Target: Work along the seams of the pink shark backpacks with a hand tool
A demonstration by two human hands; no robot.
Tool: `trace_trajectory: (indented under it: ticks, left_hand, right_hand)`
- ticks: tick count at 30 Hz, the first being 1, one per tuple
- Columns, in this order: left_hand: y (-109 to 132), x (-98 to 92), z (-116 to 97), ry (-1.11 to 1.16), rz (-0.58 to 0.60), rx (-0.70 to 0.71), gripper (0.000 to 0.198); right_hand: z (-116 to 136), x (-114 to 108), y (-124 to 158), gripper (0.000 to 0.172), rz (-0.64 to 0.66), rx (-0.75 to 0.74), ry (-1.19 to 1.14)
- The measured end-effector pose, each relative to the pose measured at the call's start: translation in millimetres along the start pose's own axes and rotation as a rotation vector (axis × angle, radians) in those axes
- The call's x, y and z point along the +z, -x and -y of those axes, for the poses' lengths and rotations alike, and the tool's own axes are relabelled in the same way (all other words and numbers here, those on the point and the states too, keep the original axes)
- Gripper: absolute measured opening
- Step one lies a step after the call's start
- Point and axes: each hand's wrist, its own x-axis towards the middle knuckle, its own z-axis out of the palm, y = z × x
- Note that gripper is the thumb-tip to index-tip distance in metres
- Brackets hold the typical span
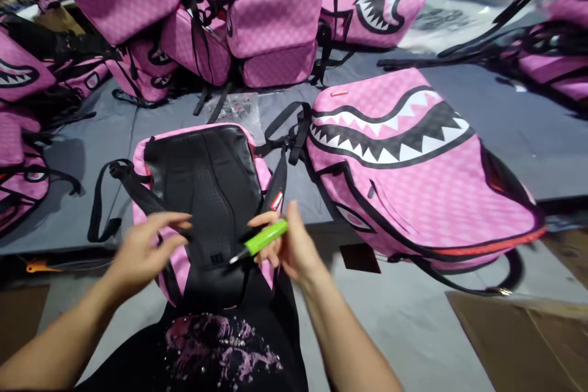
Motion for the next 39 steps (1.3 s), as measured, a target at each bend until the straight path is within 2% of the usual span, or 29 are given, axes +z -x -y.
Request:
trace_trajectory:
  ticks: [1,2,3,4,6,7,8,11,13,15,17,20,22,24,26,28,31,34,37,39]
  left_hand:
    - [-12,10.9,-9,0.149,0.196,0.040,0.032]
    - [-27,21.3,-14,0.250,0.298,0.041,0.033]
    - [-44,30.0,-15,0.282,0.279,0.030,0.035]
    - [-64,36.4,-12,0.241,0.162,0.032,0.037]
    - [-107,44.6,-2,0.015,-0.129,0.129,0.034]
    - [-129,48.0,2,-0.117,-0.178,0.230,0.032]
    - [-149,52.1,5,-0.226,-0.154,0.350,0.030]
    - [-197,72.0,3,-0.456,0.091,0.685,0.028]
    - [-213,89.1,-6,-0.577,0.226,0.818,0.035]
    - [-217,105.1,-16,-0.652,0.316,0.881,0.045]
    - [-216,117.4,-24,-0.666,0.382,0.934,0.046]
    - [-217,124.0,-28,-0.629,0.451,0.985,0.044]
    - [-227,116.9,-24,-0.642,0.488,0.962,0.050]
    - [-244,99.9,-17,-0.717,0.499,0.896,0.058]
    - [-260,78.5,-11,-0.801,0.430,0.830,0.062]
    - [-269,62.0,-7,-0.819,0.345,0.818,0.062]
    - [-258,60.1,-9,-0.740,0.342,0.873,0.060]
    - [-232,79.7,-12,-0.692,0.368,0.866,0.060]
    - [-215,98.1,-12,-0.665,0.368,0.844,0.056]
    - [-208,101.9,-12,-0.628,0.371,0.849,0.050]
  right_hand:
    - [-2,9,-8,0.085,0.040,-0.015,-0.005]
    - [-5,17,-16,0.087,0.066,-0.046,-0.023]
    - [-8,23,-23,0.086,0.073,-0.094,-0.057]
    - [-11,27,-29,0.081,0.064,-0.161,-0.097]
    - [-17,30,-42,0.066,-0.007,-0.355,-0.137]
    - [-21,30,-48,0.058,-0.082,-0.468,-0.103]
    - [-26,28,-55,0.051,-0.189,-0.578,-0.030]
    - [-44,19,-75,0.036,-0.598,-0.816,0.300]
    - [-55,11,-85,0.030,-0.783,-0.899,0.419]
    - [-61,4,-92,0.030,-0.812,-0.966,0.430]
    - [-64,-1,-95,0.032,-0.778,-1.019,0.444]
    - [-69,-8,-99,0.035,-0.748,-1.069,0.510]
    - [-75,-15,-101,0.038,-0.743,-1.083,0.567]
    - [-81,-24,-101,0.037,-0.786,-1.071,0.641]
    - [-84,-31,-99,0.035,-0.887,-1.018,0.720]
    - [-81,-33,-94,0.033,-0.931,-0.971,0.733]
    - [-68,-26,-89,0.034,-0.864,-0.956,0.606]
    - [-49,-19,-88,0.026,-0.845,-0.906,0.485]
    - [-36,-16,-92,0.023,-0.861,-0.799,0.565]
    - [-32,-12,-92,0.023,-0.885,-0.745,0.690]
